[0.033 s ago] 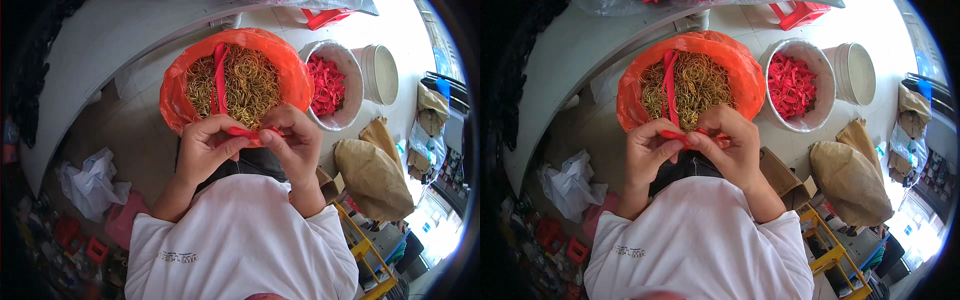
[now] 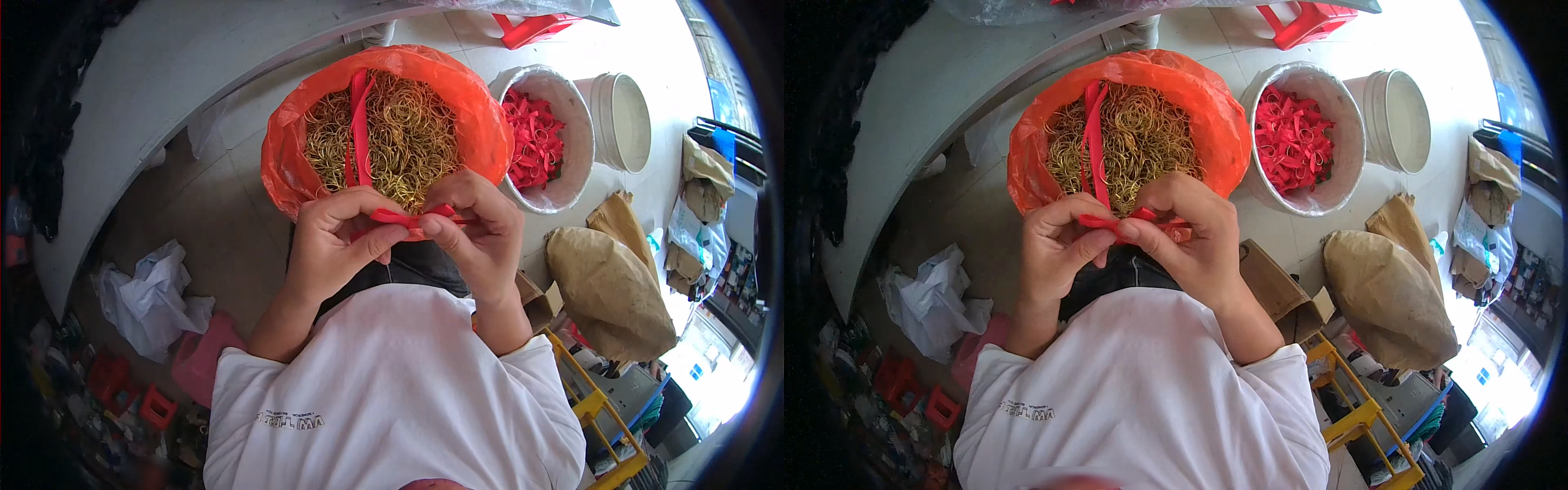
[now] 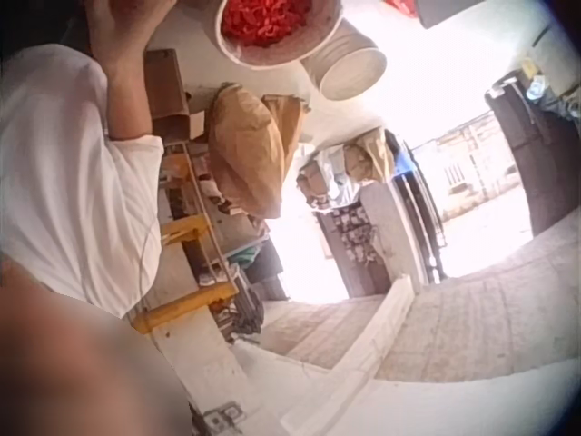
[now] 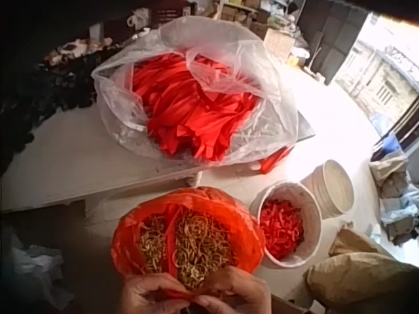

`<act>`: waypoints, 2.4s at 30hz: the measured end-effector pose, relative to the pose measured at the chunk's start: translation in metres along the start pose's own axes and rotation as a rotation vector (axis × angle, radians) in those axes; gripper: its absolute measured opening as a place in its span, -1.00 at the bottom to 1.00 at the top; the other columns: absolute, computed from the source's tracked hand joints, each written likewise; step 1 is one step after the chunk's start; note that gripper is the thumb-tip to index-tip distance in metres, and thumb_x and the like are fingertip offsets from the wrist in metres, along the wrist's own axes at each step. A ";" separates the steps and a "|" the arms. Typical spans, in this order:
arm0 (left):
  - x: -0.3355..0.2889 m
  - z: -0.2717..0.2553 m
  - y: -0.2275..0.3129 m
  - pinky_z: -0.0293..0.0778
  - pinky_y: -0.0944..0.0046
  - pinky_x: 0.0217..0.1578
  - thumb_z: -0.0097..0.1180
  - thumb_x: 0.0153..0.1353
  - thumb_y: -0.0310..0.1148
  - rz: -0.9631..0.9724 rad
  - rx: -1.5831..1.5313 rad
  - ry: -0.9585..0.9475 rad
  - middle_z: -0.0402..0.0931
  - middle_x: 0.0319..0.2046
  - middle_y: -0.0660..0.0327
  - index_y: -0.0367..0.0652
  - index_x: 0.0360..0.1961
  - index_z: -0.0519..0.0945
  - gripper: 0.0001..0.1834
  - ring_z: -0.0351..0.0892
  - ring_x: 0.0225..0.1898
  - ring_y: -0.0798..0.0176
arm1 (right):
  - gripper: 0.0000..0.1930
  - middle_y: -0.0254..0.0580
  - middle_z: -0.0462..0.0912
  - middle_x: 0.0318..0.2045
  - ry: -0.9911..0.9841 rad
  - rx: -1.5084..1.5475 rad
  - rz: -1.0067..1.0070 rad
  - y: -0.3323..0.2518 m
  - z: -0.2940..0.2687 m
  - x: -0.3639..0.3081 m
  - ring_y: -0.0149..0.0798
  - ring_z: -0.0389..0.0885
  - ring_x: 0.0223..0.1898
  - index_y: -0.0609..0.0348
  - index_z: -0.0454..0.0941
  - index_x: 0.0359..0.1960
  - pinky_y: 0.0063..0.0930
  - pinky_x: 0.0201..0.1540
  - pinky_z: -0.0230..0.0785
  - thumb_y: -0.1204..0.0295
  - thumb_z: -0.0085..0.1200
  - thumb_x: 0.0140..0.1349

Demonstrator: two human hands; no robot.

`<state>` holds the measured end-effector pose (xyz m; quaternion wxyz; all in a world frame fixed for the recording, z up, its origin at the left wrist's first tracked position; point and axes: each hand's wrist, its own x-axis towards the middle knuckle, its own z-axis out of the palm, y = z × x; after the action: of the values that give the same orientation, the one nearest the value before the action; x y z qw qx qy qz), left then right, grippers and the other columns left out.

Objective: The person ties red ribbons onto small gold-colored metal rings by hand.

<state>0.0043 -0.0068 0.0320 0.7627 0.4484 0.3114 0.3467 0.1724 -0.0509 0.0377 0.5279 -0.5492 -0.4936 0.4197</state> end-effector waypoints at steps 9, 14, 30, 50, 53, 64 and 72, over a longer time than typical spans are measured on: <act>-0.002 0.006 0.005 0.36 0.44 -0.55 0.20 -0.08 -0.63 0.299 0.469 0.060 0.50 -0.48 0.21 -0.30 -0.44 0.55 -0.87 0.43 -0.55 0.45 | -0.86 -0.31 0.50 -0.53 0.044 0.526 0.338 -0.013 0.011 -0.013 -0.58 0.41 -0.59 0.29 0.45 -0.49 -0.72 -0.56 0.22 0.49 0.11 0.15; -0.001 0.009 0.000 0.34 0.43 -0.53 0.19 -0.04 -0.59 0.404 0.593 0.047 0.48 -0.54 0.22 -0.29 -0.50 0.54 -0.93 0.42 -0.59 0.40 | -0.89 -0.24 0.50 -0.55 0.181 -0.006 0.060 -0.008 0.015 -0.011 -0.45 0.44 -0.58 0.29 0.46 -0.51 -0.61 -0.53 0.24 0.54 0.14 0.09; -0.003 -0.014 0.016 0.18 0.35 -0.64 0.15 0.05 -0.46 0.083 0.296 -0.214 0.35 -0.74 0.23 -0.29 -0.68 0.48 -0.78 0.31 -0.70 0.36 | -0.83 -0.19 0.49 -0.63 -0.250 0.218 0.435 -0.031 -0.019 -0.004 -0.42 0.42 -0.61 0.34 0.45 -0.61 -0.55 -0.56 0.17 0.53 0.19 -0.02; -0.002 0.002 0.001 0.43 0.52 -0.46 0.19 0.02 -0.60 -0.142 -0.423 -0.030 0.56 -0.50 0.25 -0.35 -0.36 0.56 -0.87 0.50 -0.49 0.52 | -0.85 -0.30 0.50 -0.54 -0.093 0.283 0.168 0.000 0.011 -0.025 -0.53 0.44 -0.54 0.28 0.43 -0.46 -0.66 -0.51 0.26 0.48 0.14 0.12; -0.004 0.001 -0.002 0.41 0.53 -0.48 0.20 0.04 -0.57 -0.167 -0.075 -0.112 0.55 -0.50 0.27 -0.35 -0.33 0.57 -0.86 0.47 -0.51 0.56 | -0.84 -0.35 0.48 -0.53 -0.067 0.134 0.053 -0.001 0.003 -0.014 -0.55 0.40 -0.54 0.25 0.43 -0.46 -0.68 -0.50 0.23 0.45 0.16 0.11; -0.010 -0.008 -0.008 0.04 0.51 -0.68 0.13 0.11 -0.49 -0.185 -0.174 -0.191 0.36 -0.75 0.43 -0.27 -0.66 0.54 -0.79 0.20 -0.67 0.64 | -0.80 -0.32 0.47 -0.57 -0.527 0.174 0.075 -0.002 -0.013 0.001 -0.45 0.39 -0.55 0.24 0.46 -0.48 -0.56 -0.52 0.21 0.37 0.14 0.13; 0.001 -0.005 -0.007 0.11 0.48 -0.68 0.21 0.02 -0.41 -0.128 0.100 -0.368 0.39 -0.71 0.36 -0.25 -0.64 0.52 -0.81 0.27 -0.68 0.58 | -0.85 -0.28 0.49 -0.60 -0.426 0.110 0.005 -0.005 -0.031 -0.006 -0.39 0.44 -0.58 0.24 0.48 -0.52 -0.52 -0.53 0.22 0.45 0.18 0.06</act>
<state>0.0033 -0.0062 0.0233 0.8040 0.5209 0.2113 0.1938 0.2012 -0.0621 0.0455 0.4399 -0.4194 -0.5690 0.5539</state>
